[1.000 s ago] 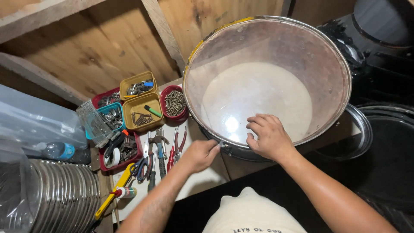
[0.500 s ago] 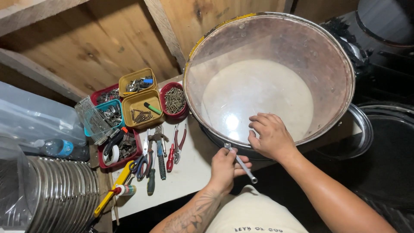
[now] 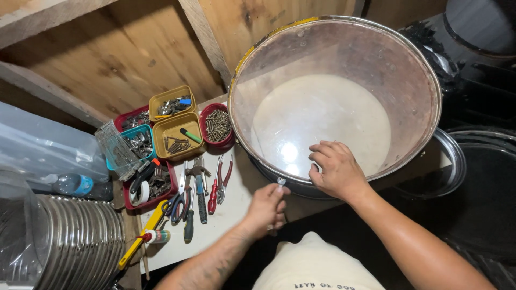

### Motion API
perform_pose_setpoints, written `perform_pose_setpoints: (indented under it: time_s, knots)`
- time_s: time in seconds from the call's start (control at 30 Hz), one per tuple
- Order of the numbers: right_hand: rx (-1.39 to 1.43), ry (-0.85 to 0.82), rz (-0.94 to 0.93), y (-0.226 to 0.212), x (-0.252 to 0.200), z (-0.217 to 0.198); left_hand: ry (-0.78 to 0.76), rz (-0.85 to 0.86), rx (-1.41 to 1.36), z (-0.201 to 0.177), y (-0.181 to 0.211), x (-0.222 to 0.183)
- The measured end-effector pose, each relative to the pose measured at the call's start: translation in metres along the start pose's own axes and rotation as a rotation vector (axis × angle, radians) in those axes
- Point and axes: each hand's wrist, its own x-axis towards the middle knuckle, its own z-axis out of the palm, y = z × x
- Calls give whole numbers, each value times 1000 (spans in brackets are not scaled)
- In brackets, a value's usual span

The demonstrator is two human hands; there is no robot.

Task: Adjusting the tension bolts on a drum rim using a wrench to tune or secure the drumhead.

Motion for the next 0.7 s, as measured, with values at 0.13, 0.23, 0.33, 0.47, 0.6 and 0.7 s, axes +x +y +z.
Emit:
perform_pose_setpoints:
  time_s: [0.13, 0.23, 0.33, 0.47, 0.6, 0.7]
  knots:
    - [-92, -33, 33, 5, -4, 8, -124, 551, 1126, -51, 47, 30]
    - [-95, -31, 19, 7, -3, 10, -278, 676, 1746, -35, 94, 15]
    - [-111, -12, 4, 9, -3, 13, -206, 729, 1886, -40, 86, 20]
    - [-121, -22, 14, 10, -4, 12, -70, 672, 1338, -53, 41, 26]
    - [-114, -26, 30, 11, -3, 13, -86, 304, 314, -54, -28, 50]
    - [-105, -33, 41, 10, -5, 13, 0, 168, 139, -10, -16, 21]
